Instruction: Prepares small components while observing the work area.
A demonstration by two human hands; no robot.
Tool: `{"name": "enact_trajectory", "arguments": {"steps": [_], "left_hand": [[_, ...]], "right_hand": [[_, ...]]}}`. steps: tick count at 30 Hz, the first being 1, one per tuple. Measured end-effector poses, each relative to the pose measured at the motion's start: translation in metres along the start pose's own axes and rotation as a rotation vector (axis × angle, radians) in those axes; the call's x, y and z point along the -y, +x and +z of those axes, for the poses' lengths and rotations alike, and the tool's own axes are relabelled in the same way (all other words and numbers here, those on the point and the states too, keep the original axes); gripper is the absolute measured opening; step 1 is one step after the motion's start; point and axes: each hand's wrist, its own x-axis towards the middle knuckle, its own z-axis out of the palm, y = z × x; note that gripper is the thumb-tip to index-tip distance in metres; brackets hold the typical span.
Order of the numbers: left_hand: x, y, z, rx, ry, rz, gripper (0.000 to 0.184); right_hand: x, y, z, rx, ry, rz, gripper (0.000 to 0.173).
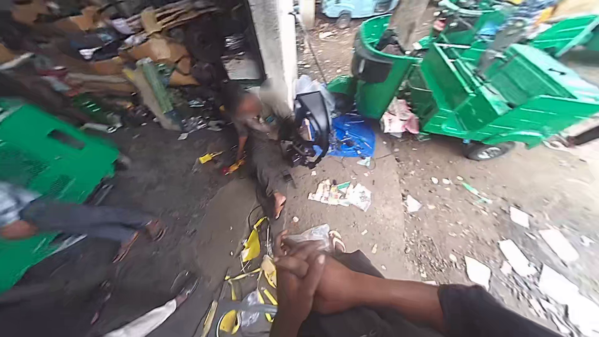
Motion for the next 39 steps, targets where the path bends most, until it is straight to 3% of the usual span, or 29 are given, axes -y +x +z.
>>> {"name": "enact_trajectory", "arguments": {"steps": [3,6,10,13,22,26,32,39], "left_hand": [[0.007,-0.003,-0.017,0.04,0.046,-0.077,0.063],[0.008,-0.008,-0.031,-0.085,-0.128,-0.134,0.069],[-0.001,0.003,-0.049,-0.244,-0.262,-0.111,0.031],[-0.01,0.003,-0.049,-0.277,-0.286,-0.121,0.017],[-0.015,0.006,-0.039,-0.348,-0.2,-0.135,0.015],[-0.012,0.005,-0.035,-0.402,-0.116,-0.171,0.012],[-0.013,0.009,-0.033,-0.387,-0.055,-0.334,0.005],[-0.005,0.012,-0.025,-0.405,-0.047,-0.372,0.006]], "right_hand": [[-0.001,0.008,-0.004,-0.036,0.086,0.068,0.049],[0.0,0.01,-0.01,-0.136,0.148,0.136,0.079],[-0.007,0.017,-0.016,-0.269,-0.01,0.13,0.078],[-0.01,0.018,-0.014,-0.27,-0.022,0.126,0.079],[-0.016,0.023,-0.006,-0.277,-0.278,0.071,0.063],[-0.015,0.023,-0.009,-0.237,-0.386,0.106,0.068],[-0.02,0.019,-0.007,-0.215,-0.471,0.11,0.062],[-0.023,0.016,-0.007,-0.173,-0.531,0.104,0.061]]}}
